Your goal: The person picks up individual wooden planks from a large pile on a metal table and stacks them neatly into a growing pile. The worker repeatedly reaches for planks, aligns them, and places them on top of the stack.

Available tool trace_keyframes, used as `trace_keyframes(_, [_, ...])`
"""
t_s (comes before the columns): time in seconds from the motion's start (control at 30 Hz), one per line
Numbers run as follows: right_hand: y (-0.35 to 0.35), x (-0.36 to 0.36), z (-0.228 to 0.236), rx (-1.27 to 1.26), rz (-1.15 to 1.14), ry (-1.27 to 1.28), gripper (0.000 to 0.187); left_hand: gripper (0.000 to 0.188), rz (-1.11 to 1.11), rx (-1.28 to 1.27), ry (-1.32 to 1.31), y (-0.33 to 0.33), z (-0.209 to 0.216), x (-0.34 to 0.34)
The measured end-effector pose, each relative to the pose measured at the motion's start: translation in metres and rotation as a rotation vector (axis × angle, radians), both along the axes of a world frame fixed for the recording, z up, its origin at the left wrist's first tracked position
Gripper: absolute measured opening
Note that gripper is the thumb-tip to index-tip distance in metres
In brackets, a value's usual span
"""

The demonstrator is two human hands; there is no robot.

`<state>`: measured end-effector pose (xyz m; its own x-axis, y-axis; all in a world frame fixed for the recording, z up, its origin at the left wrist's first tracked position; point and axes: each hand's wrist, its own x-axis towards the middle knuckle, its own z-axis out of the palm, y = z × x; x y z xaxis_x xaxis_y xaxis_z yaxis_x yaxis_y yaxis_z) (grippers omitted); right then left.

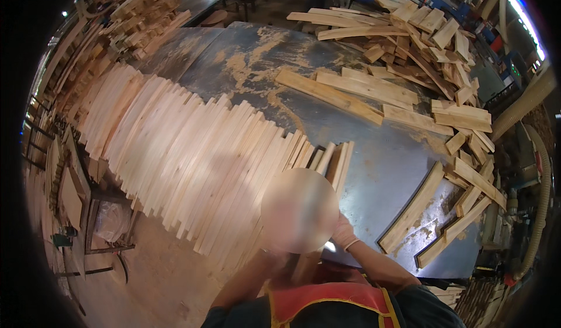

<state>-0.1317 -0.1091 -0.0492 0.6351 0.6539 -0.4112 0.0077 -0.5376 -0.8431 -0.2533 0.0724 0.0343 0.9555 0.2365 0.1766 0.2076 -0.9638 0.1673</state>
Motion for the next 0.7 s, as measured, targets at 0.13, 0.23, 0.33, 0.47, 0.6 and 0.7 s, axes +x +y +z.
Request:
trace_keyframes(0.13, [0.019,0.007,0.049,0.011,0.426,-0.103,0.073,0.067,0.081,-0.241,-0.064,0.008,-0.018,0.025])
trace_keyframes(0.23, [0.038,0.089,0.100,-0.212,1.063,0.051,0.073,0.081,-0.010,-0.133,0.041,0.002,0.003,0.018])
trace_keyframes(0.33, [0.010,0.247,-0.005,0.198,0.655,-0.464,0.060,0.081,-0.023,-0.029,0.037,-0.005,-0.001,0.029])
trace_keyframes(0.47, [0.060,0.383,0.037,-0.361,0.148,-0.931,0.071,0.062,-0.016,-0.035,0.003,0.001,0.005,0.043])
trace_keyframes(0.6, [0.079,0.405,0.048,-0.631,0.244,-0.883,0.091,0.055,-0.021,-0.032,0.033,0.001,0.014,0.050])
trace_keyframes(0.7, [0.074,0.375,0.070,-0.606,0.235,-0.692,0.101,0.058,-0.001,-0.039,0.053,-0.001,0.007,0.040])
